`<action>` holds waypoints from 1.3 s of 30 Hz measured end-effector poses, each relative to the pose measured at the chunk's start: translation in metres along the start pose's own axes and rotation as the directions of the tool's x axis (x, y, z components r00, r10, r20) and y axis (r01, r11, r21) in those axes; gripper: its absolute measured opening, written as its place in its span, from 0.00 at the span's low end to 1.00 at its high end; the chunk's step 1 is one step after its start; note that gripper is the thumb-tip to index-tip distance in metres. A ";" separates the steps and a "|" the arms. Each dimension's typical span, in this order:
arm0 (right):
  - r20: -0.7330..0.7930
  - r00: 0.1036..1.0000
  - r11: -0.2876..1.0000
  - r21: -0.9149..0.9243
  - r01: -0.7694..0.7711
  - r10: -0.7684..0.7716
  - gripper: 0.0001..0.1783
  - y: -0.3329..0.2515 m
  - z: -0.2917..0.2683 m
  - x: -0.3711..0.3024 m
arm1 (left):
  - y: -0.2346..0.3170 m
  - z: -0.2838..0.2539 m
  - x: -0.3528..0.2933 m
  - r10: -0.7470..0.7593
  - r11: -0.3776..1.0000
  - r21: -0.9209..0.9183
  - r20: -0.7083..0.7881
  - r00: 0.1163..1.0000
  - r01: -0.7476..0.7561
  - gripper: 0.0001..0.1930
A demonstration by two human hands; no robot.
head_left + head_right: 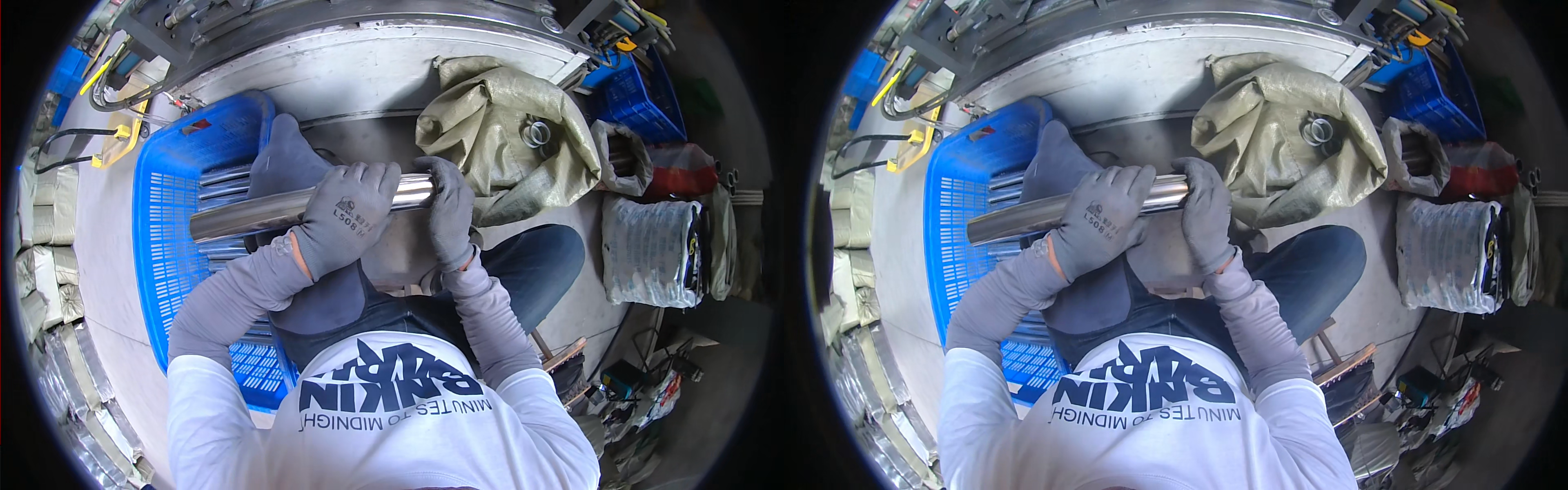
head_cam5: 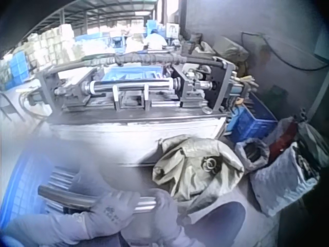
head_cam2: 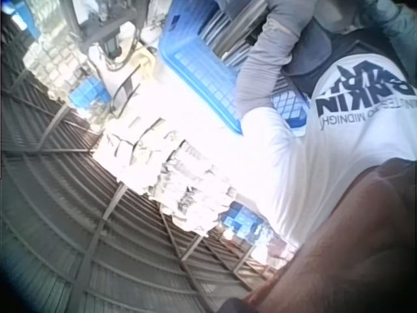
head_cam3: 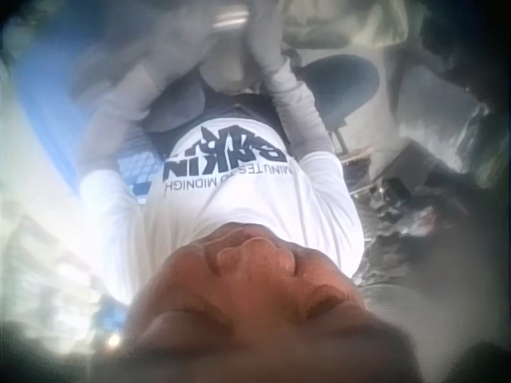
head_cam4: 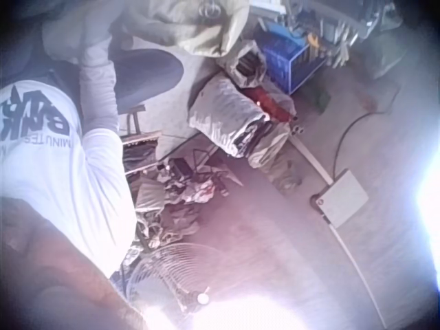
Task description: The recorder is assembling metal pipes with circular connectors and placing them onto a conveyor machine in an industrial setting.
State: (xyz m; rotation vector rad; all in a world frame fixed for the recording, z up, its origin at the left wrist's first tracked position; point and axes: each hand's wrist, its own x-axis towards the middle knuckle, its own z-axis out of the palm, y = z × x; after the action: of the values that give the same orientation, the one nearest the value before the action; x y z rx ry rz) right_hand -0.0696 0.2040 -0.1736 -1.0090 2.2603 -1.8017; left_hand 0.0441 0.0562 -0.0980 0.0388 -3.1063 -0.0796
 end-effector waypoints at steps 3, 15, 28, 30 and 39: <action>-0.005 0.999 0.999 0.009 -0.053 0.053 0.17 -0.007 -0.001 0.000 | -0.001 -0.005 0.003 -0.009 1.000 -0.020 0.056 0.998 0.010 0.37; 0.017 0.983 0.961 0.209 -0.182 0.183 0.20 -0.016 0.011 0.005 | 0.001 0.001 0.006 -0.006 1.000 0.020 0.011 1.000 0.006 0.32; 0.008 0.935 0.813 0.491 -0.313 0.355 0.16 0.012 0.022 -0.004 | 0.002 -0.001 0.010 0.062 0.998 -0.002 0.032 0.998 -0.062 0.35; 0.013 0.907 0.756 0.546 -0.360 0.422 0.17 0.014 0.010 0.005 | 0.008 -0.015 0.002 0.112 0.993 -0.037 -0.037 0.993 -0.114 0.36; 0.063 0.868 0.772 0.430 -0.469 0.493 0.18 0.029 -0.052 0.047 | -0.036 0.018 -0.036 -0.565 -0.025 -0.963 -0.207 0.799 -0.268 0.21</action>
State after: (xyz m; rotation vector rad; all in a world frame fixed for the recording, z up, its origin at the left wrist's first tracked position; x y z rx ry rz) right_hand -0.1426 0.2254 -0.1675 -0.2645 1.7758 -1.9556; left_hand 0.0800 0.0218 -0.1192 0.3187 -1.6050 -1.9019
